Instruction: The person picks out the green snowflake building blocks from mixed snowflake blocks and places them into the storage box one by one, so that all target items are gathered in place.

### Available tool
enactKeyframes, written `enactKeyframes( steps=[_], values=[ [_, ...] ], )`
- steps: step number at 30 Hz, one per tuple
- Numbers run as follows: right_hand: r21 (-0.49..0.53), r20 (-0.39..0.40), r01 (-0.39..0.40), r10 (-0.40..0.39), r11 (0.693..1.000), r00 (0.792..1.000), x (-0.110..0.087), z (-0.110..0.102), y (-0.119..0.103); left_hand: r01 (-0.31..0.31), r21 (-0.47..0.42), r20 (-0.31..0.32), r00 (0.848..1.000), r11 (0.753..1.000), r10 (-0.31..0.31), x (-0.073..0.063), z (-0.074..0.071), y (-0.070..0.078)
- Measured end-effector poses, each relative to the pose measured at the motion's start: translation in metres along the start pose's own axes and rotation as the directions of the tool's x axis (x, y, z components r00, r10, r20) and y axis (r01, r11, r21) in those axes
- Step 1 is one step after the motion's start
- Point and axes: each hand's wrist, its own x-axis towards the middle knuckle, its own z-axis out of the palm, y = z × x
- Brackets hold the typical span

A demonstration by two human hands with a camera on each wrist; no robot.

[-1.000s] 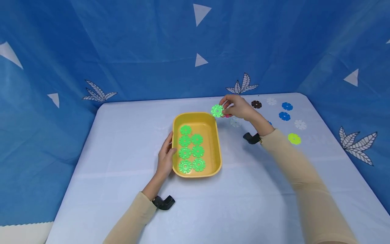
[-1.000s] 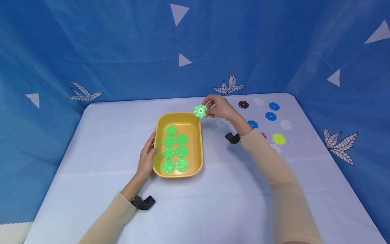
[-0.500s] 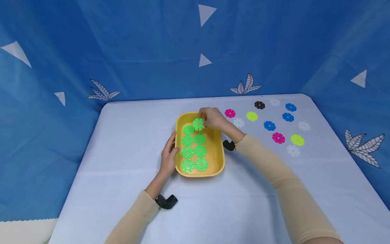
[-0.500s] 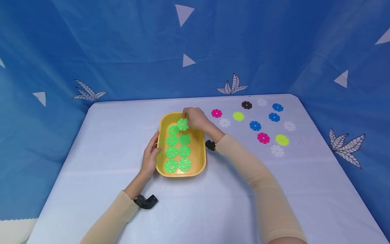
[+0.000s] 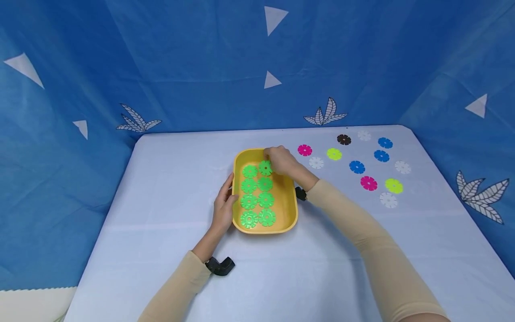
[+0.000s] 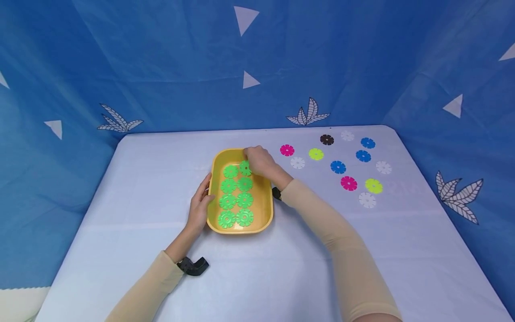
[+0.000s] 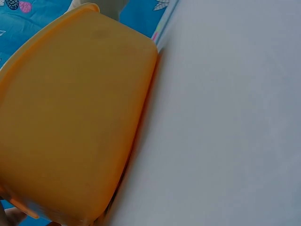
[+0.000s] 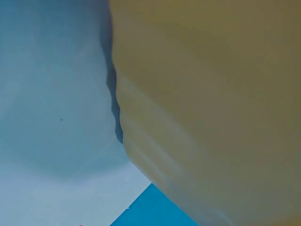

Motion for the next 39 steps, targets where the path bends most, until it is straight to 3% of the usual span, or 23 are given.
enactKeyframes(
  steps=[12, 29, 34, 39],
  values=[
    [-0.106, 0.022, -0.015, 0.017, 0.994, 1.000, 0.004, 0.006, 0.000, -0.020, 0.004, 0.002, 1.000, 1.000, 0.020, -0.001, 0.002, -0.002],
    [-0.110, -0.020, 0.011, -0.013, 0.994, 1.000, -0.003, 0.006, 0.002, -0.016, 0.004, 0.004, 1.000, 1.000, 0.016, -0.002, 0.002, 0.000],
    [-0.046, -0.028, 0.060, -0.061, 0.997, 0.998, -0.010, 0.000, 0.004, -0.002, -0.007, 0.001, 1.000, 1.000, 0.002, 0.003, 0.003, -0.013],
    [0.148, -0.068, 0.107, -0.097, 0.983, 0.993, -0.030, -0.018, 0.008, 0.007, -0.025, -0.015, 1.000, 1.000, -0.008, 0.012, 0.003, -0.034]
  ],
)
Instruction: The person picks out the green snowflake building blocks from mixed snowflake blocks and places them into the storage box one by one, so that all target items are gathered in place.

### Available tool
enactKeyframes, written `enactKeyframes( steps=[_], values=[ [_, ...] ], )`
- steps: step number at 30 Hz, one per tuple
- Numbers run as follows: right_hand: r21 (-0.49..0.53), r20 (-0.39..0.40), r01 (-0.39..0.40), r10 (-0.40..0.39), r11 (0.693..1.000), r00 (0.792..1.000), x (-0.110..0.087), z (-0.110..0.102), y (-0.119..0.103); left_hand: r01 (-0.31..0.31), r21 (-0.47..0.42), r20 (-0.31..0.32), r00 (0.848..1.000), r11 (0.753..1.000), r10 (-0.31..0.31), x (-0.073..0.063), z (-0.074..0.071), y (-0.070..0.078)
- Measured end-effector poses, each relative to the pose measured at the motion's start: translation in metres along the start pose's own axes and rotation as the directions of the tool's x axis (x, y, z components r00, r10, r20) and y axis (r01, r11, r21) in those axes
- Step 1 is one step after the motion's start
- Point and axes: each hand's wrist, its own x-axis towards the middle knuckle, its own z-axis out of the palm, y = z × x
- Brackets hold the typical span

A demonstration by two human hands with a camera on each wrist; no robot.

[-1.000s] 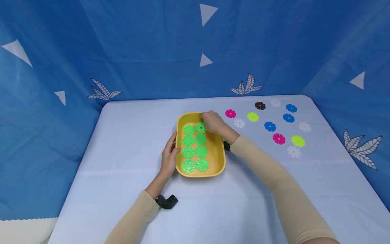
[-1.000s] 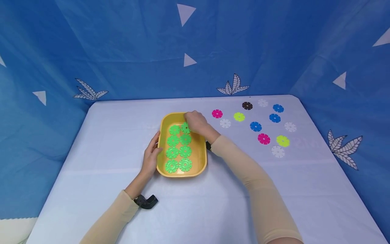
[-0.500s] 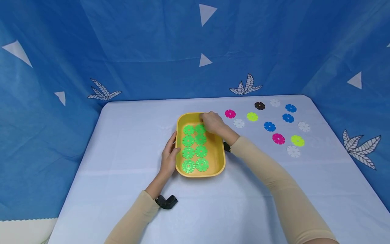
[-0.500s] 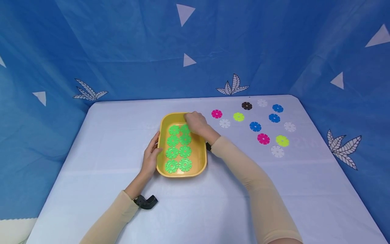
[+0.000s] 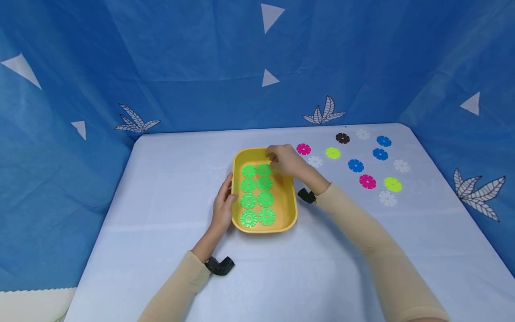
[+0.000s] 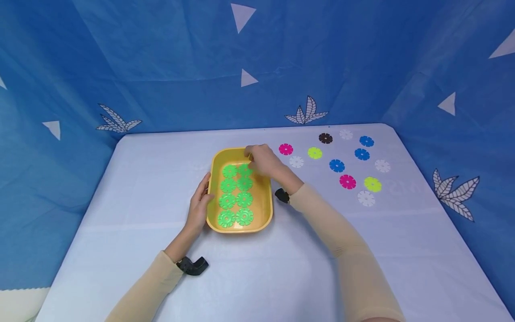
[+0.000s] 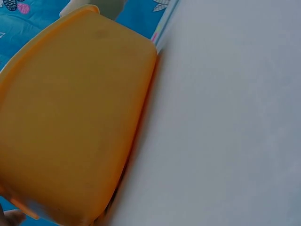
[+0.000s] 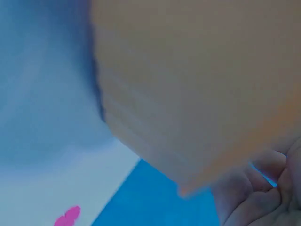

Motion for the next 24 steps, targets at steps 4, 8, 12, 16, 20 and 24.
enactKeyframes(
  steps=[4, 8, 12, 16, 20, 24],
  values=[
    [0.106, -0.118, 0.006, 0.007, 0.994, 0.993, -0.025, -0.020, 0.002, 0.002, 0.083, -0.036, 0.999, 0.997, 0.000, 0.004, -0.010, 0.005],
    [0.037, -0.255, -0.024, 0.032, 0.999, 0.966, -0.054, -0.033, 0.013, 0.018, 0.361, -0.107, 0.994, 0.932, 0.022, 0.008, -0.034, 0.019],
    [-0.117, -0.288, -0.145, 0.106, 0.982, 0.952, -0.081, -0.040, 0.033, 0.056, 0.671, -0.141, 0.989, 0.739, 0.053, 0.013, -0.064, 0.031],
    [-0.248, -0.197, -0.266, 0.220, 0.932, 0.955, -0.101, -0.044, 0.051, 0.073, 0.825, -0.119, 0.992, 0.561, 0.046, 0.017, -0.087, 0.042],
    [-0.300, -0.101, -0.322, 0.306, 0.898, 0.947, -0.112, -0.045, 0.061, 0.085, 0.873, -0.103, 0.995, 0.481, 0.012, 0.017, -0.102, 0.052],
    [-0.315, -0.075, -0.329, 0.322, 0.890, 0.944, -0.117, -0.046, 0.064, 0.094, 0.886, -0.096, 0.995, 0.455, -0.018, 0.016, -0.107, 0.056]
  ],
)
